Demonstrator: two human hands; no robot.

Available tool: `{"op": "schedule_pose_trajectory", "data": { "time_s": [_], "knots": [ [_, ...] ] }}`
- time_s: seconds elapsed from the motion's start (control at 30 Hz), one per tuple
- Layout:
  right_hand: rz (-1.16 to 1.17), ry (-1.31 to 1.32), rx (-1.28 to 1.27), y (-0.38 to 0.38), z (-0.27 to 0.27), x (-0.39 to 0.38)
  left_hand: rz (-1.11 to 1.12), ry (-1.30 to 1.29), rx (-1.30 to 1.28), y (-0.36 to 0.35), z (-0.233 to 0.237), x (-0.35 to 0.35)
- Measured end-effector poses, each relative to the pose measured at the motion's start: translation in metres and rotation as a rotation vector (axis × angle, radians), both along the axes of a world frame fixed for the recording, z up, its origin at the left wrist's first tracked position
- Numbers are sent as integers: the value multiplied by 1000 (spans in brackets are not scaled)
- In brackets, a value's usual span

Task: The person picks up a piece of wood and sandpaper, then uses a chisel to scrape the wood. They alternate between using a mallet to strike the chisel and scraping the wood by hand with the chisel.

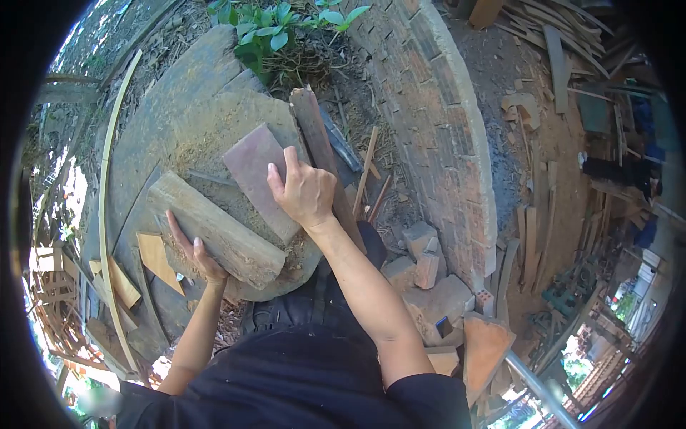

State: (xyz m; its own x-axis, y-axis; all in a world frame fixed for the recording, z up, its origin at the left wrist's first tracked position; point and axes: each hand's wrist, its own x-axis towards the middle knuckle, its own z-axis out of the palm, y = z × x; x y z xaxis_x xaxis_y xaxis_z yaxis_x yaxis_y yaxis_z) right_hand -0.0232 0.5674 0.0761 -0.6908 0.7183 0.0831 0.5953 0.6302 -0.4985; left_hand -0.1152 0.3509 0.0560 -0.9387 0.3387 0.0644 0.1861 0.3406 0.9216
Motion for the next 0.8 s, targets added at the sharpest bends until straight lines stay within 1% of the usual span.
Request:
{"op": "schedule_pose_trajectory", "data": {
  "time_s": [0.03, 0.13, 0.37, 0.43, 0.5, 0.53, 0.57, 0.6, 0.63, 0.67, 0.7, 0.73, 0.77, 0.8],
  "knots": [
    [-5, -21, -40, 0, 3, 0, -1, -3, 4, 2, 3, 1],
    [14, -22, -55, 2, 2, 0, -1, 13, -2, -2, 0, 1],
    [47, -32, -43, 4, 2, 1, 4, 42, 35, 1, -3, 1],
    [50, -77, -59, 6, -1, 2, 18, 62, 15, 1, -1, 2],
    [81, -50, -66, 10, -3, 3, 10, 92, -9, 2, 2, 1],
    [86, -36, -73, 13, -3, 3, 58, 109, -13, 2, 2, -1],
    [103, -76, -133, 16, -3, 5, 28, 100, 4, 2, 2, -2],
    [169, -62, -137, 20, -4, 6, 5, 91, 17, 1, 2, -2],
    [186, -81, -152, 25, -4, 7, -16, 83, 28, 0, 5, 0],
    [202, -98, -164, 30, -6, 6, 50, 106, 15, 1, 10, -1],
    [230, -130, -229, 36, -8, 5, 10, 98, -55, 5, 18, -2],
    [290, -121, -233, 41, -9, 4, -34, 77, -125, 11, 26, 0],
    [314, -115, -271, 46, -10, 4, 18, 83, -137, 17, 34, -1],
    [325, -108, -314, 50, -12, 4, 3, 92, -349, 25, 44, -4]
  ]
}}
